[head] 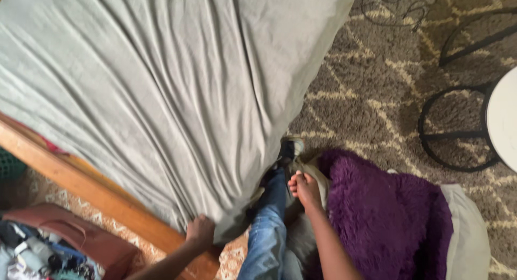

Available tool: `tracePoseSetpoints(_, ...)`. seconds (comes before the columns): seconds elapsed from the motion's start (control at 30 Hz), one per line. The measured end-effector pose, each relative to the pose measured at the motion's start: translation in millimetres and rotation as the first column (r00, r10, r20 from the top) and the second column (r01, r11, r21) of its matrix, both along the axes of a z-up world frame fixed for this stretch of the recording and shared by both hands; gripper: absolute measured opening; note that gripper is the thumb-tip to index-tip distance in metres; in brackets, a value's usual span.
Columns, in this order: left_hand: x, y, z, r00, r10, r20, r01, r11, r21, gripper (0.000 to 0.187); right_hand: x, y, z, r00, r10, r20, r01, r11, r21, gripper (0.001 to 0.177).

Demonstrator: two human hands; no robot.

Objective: The person puts a fitted bedsheet onto a mattress, pulling and tucking the edges around the corners of the bed by hand.

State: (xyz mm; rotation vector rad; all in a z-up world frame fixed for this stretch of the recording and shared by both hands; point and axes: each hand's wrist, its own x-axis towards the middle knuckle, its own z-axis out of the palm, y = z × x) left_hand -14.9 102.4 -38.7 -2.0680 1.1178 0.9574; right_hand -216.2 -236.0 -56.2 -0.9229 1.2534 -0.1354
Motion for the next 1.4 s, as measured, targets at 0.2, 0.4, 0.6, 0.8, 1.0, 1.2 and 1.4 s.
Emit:
tracePoseSetpoints(0.2, 0.9, -1.9, -15.9, 1.0, -0.022, 0.005, 0.022, 1.0, -0.017, 0.019, 75.3, -117.1, -63.2, 0.964, -0.255, 0.081, 0.217, 0.922, 0.322, 0.032)
tracePoseSetpoints(0.4, 34.3, -99.9, -25.6, 0.972, 0.186, -0.145, -0.164, 0.975, 0.15, 0.026, 145.7, -216.0, -101.7, 0.822, -0.548, 0.155, 0.4, 0.749, 0.527, 0.053)
tracePoseSetpoints(0.6, 26.8, -217.6, -0.3, 0.694, 0.591, -0.412, -0.673, 0.736, -0.078, 0.033, 127.0, -263.0, -110.0, 0.798, -0.547, 0.253, 0.343, 0.758, 0.555, 0.049)
tracePoseSetpoints(0.8, -4.5, -413.2, 16.5, -0.685, 0.324, -0.653, -0.726, -0.23, 0.648, 0.054, 113.9, -303.7, -20.4, 0.801, -0.562, 0.205, 0.41, 0.765, 0.496, 0.051)
tracePoseSetpoints(1.0, -18.5, -486.9, -18.4, -0.897, -0.189, -0.4, -0.185, -0.661, 0.727, 0.044, 127.4, -328.7, 28.0, 0.883, -0.461, 0.086, 0.378, 0.809, 0.451, 0.054)
tracePoseSetpoints(1.2, -57.1, -504.1, -35.3, -0.955, 0.003, -0.297, -0.174, -0.817, 0.55, 0.03, 67.7, -375.6, 9.7, 0.958, -0.271, -0.098, 0.287, 0.928, 0.238, 0.053)
tracePoseSetpoints(1.4, -94.6, -542.0, -62.5, -0.935, -0.15, -0.323, -0.006, -0.899, 0.438, 0.035, 35.2, -430.2, -25.7, 0.824, 0.343, -0.45, -0.183, 0.914, 0.363, 0.049)
